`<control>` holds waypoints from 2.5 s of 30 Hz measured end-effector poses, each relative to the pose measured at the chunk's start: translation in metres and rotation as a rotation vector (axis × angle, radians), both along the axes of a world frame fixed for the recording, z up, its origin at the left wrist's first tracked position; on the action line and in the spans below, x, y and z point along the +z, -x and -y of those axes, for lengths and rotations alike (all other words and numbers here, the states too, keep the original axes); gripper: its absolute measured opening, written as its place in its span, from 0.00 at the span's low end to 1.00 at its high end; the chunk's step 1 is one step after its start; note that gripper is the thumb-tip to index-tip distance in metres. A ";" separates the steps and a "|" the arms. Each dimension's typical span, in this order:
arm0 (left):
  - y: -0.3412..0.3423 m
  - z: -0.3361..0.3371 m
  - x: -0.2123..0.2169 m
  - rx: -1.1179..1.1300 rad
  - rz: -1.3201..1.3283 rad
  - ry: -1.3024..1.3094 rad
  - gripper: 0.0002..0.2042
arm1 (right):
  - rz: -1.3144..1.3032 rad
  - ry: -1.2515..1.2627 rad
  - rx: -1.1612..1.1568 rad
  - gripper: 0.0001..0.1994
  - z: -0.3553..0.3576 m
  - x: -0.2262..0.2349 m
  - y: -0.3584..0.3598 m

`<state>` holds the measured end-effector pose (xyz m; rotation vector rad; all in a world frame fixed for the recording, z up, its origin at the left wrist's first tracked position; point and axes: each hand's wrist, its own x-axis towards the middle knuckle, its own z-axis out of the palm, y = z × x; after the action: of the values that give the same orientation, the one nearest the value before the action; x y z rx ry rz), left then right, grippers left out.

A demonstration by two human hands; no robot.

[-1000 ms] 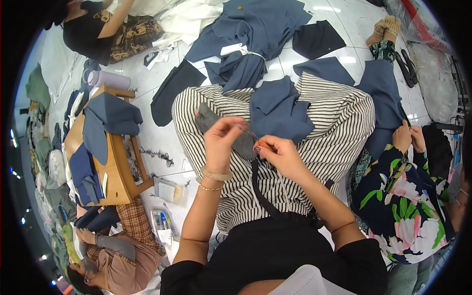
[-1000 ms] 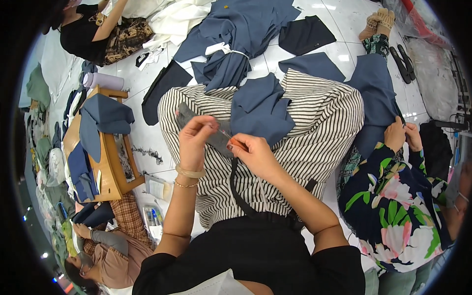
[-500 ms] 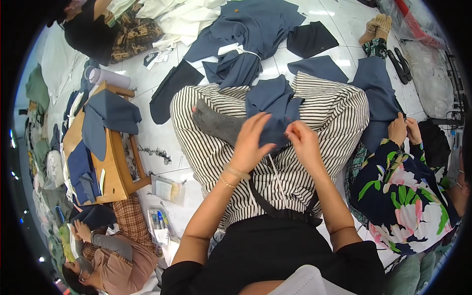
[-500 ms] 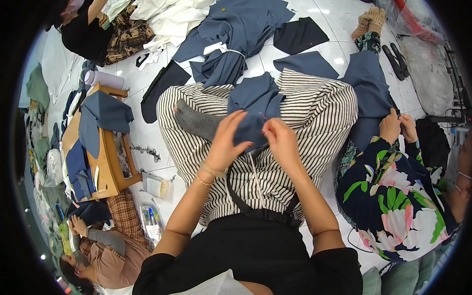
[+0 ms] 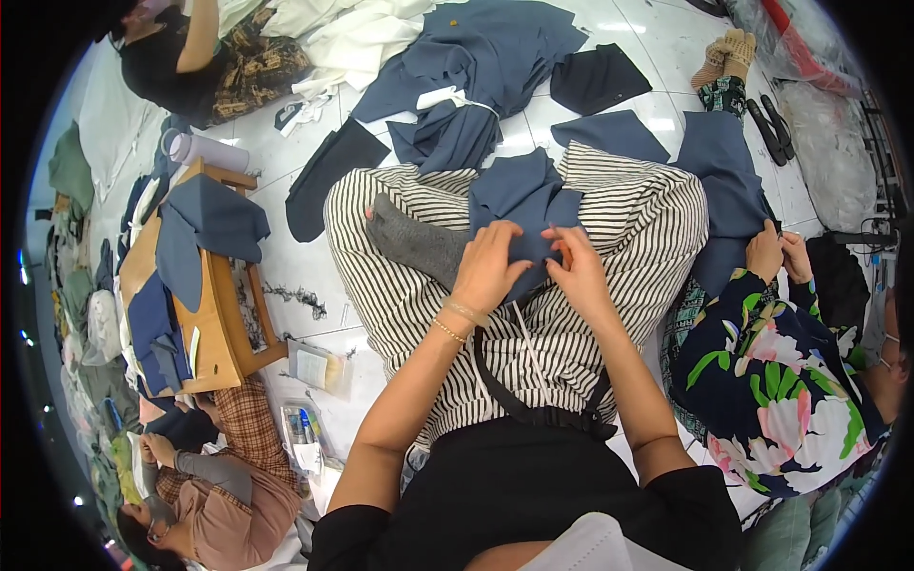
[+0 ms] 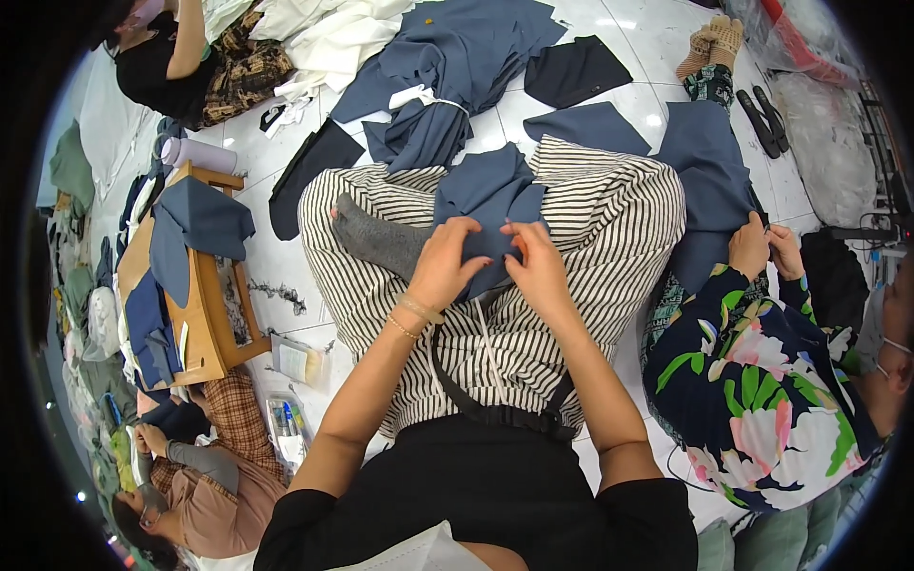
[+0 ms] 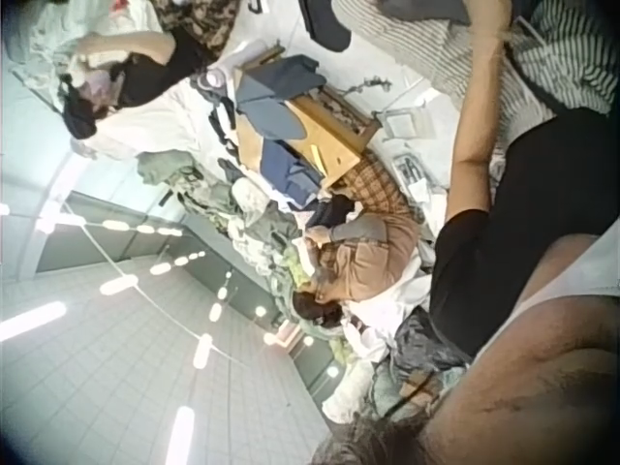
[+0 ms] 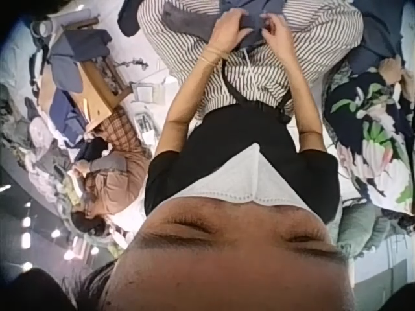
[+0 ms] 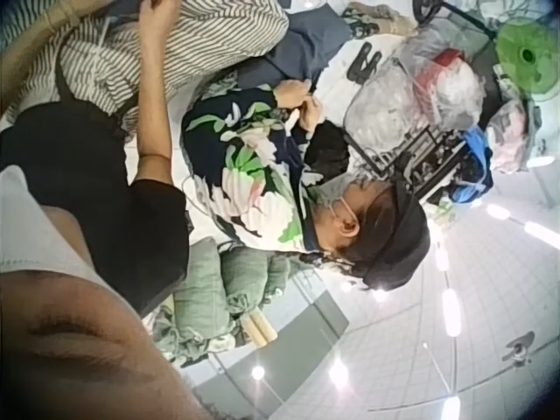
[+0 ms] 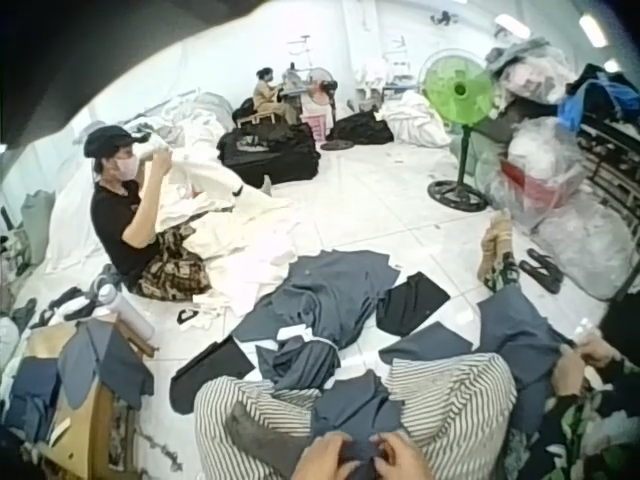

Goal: Hand sewing and assembling fabric pieces for garments.

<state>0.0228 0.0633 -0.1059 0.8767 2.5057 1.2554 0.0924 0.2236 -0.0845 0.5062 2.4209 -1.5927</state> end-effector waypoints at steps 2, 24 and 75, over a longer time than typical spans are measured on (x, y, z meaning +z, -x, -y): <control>-0.004 -0.012 0.003 0.012 -0.119 0.136 0.14 | -0.300 -0.200 -0.281 0.21 0.006 -0.016 -0.001; -0.034 0.297 0.116 0.795 0.256 -0.431 0.06 | -0.057 0.247 0.248 0.03 0.027 0.009 0.027; 0.017 0.200 0.045 0.529 0.802 -0.596 0.08 | -0.326 0.360 0.454 0.11 0.128 0.031 0.090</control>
<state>0.0060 -0.1367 -0.0614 -0.2619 1.7502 2.0412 0.0023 0.0951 -0.0535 -0.3657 2.1501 -1.9325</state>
